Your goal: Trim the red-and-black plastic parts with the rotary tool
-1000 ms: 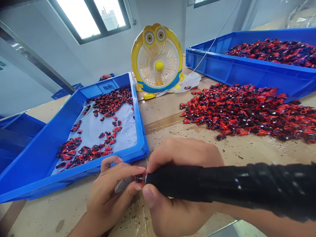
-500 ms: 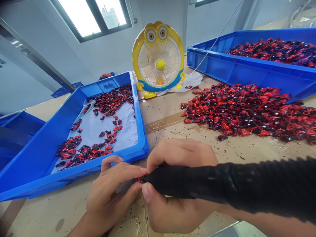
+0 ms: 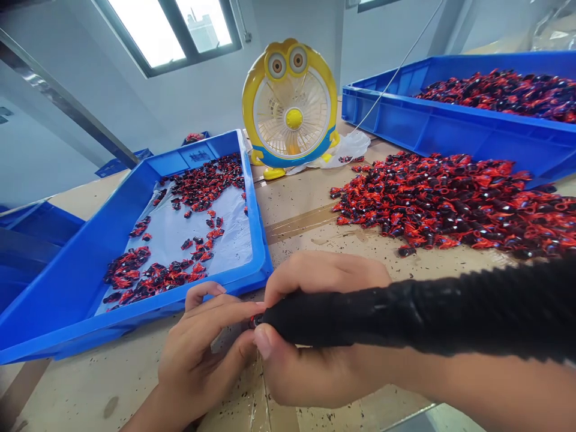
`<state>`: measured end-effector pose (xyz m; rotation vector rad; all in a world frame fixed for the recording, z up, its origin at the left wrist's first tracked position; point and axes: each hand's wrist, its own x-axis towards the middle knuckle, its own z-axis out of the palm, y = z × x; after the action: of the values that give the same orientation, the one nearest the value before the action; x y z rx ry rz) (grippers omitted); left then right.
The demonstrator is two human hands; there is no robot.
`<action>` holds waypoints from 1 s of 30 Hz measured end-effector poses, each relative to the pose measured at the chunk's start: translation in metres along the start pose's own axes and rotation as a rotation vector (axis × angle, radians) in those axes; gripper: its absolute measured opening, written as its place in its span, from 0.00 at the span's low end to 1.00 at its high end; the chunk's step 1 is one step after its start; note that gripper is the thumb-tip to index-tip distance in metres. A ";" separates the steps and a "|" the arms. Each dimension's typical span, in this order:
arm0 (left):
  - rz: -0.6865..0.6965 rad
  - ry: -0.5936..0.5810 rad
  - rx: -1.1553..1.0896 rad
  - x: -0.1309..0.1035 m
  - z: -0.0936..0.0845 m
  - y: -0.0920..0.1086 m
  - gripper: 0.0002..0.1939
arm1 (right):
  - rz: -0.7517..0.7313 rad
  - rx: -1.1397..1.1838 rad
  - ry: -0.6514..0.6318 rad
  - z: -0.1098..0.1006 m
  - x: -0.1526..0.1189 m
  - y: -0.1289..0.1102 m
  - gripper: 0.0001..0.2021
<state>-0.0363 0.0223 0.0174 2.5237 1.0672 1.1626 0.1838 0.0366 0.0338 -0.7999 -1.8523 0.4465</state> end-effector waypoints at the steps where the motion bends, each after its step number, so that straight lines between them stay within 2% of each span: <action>1: -0.002 0.003 0.001 0.000 0.000 0.000 0.04 | 0.000 0.005 -0.015 -0.001 0.000 0.000 0.03; 15: -0.014 -0.004 0.023 0.000 0.000 0.000 0.06 | 0.010 0.011 -0.010 -0.002 0.001 0.001 0.04; 22: -0.014 0.012 0.031 0.001 0.001 0.000 0.03 | 0.009 -0.011 0.002 0.000 0.000 0.002 0.04; 26: -0.010 0.019 0.026 0.001 0.001 0.000 0.02 | -0.012 -0.019 -0.029 -0.001 0.000 0.002 0.04; 30: -0.014 0.008 0.015 0.000 0.001 0.000 0.04 | 0.015 0.022 -0.009 -0.001 -0.001 0.001 0.04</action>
<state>-0.0360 0.0224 0.0163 2.5202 1.0980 1.1662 0.1849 0.0368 0.0330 -0.7983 -1.8478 0.4802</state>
